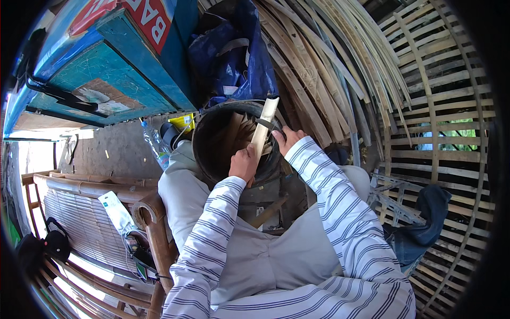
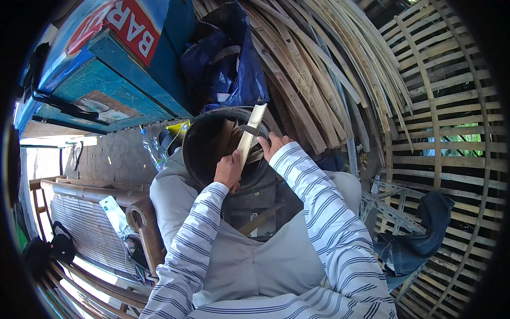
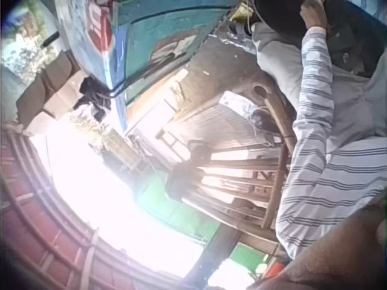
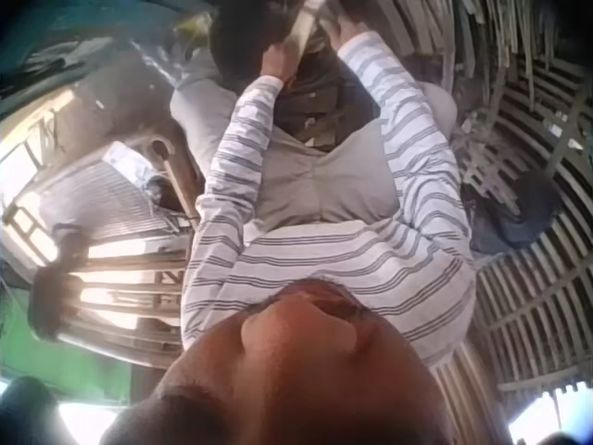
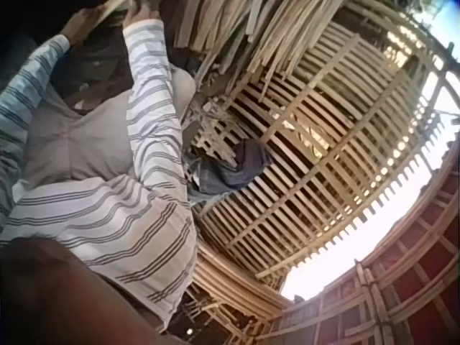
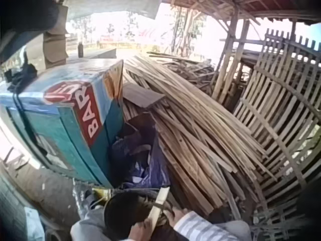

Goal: The person is shaving and smoothing bamboo strips with a knife.

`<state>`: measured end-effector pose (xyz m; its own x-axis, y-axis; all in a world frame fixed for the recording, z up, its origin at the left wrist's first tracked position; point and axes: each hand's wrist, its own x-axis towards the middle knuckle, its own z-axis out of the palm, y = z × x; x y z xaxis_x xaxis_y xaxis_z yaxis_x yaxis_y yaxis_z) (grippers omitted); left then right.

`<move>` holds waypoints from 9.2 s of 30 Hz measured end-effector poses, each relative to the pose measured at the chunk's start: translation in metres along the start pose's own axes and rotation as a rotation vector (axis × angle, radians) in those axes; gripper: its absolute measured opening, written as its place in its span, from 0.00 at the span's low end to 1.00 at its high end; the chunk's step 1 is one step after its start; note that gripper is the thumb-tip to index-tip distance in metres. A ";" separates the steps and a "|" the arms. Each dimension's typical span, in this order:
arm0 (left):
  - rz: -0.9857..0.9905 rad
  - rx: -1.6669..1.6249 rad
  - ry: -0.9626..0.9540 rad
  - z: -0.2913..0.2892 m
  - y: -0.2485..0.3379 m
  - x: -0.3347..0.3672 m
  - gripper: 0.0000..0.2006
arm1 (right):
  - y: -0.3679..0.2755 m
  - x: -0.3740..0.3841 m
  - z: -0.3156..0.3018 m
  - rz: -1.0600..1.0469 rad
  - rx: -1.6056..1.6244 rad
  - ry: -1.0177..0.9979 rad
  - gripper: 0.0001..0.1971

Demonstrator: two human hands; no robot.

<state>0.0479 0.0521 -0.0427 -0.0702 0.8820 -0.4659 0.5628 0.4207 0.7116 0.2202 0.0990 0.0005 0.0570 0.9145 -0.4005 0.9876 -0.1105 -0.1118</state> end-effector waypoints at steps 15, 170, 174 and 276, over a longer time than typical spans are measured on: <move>0.023 -0.017 0.020 -0.006 -0.008 0.002 0.30 | -0.007 -0.003 -0.010 0.018 0.082 -0.025 0.32; 0.073 0.152 0.047 -0.012 0.006 -0.015 0.27 | 0.014 0.036 -0.006 -0.042 0.080 0.136 0.32; -0.102 0.005 -0.084 -0.025 0.010 -0.019 0.27 | -0.003 0.007 -0.026 -0.193 -0.020 -0.097 0.32; 0.533 0.225 -0.159 -0.105 0.027 -0.035 0.15 | 0.018 -0.059 -0.051 -1.135 -0.132 0.291 0.06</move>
<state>-0.0204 0.0552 0.0479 0.3839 0.9092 -0.1611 0.6487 -0.1414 0.7478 0.2422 0.0628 0.0687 -0.8499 0.5188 0.0921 0.5003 0.8493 -0.1684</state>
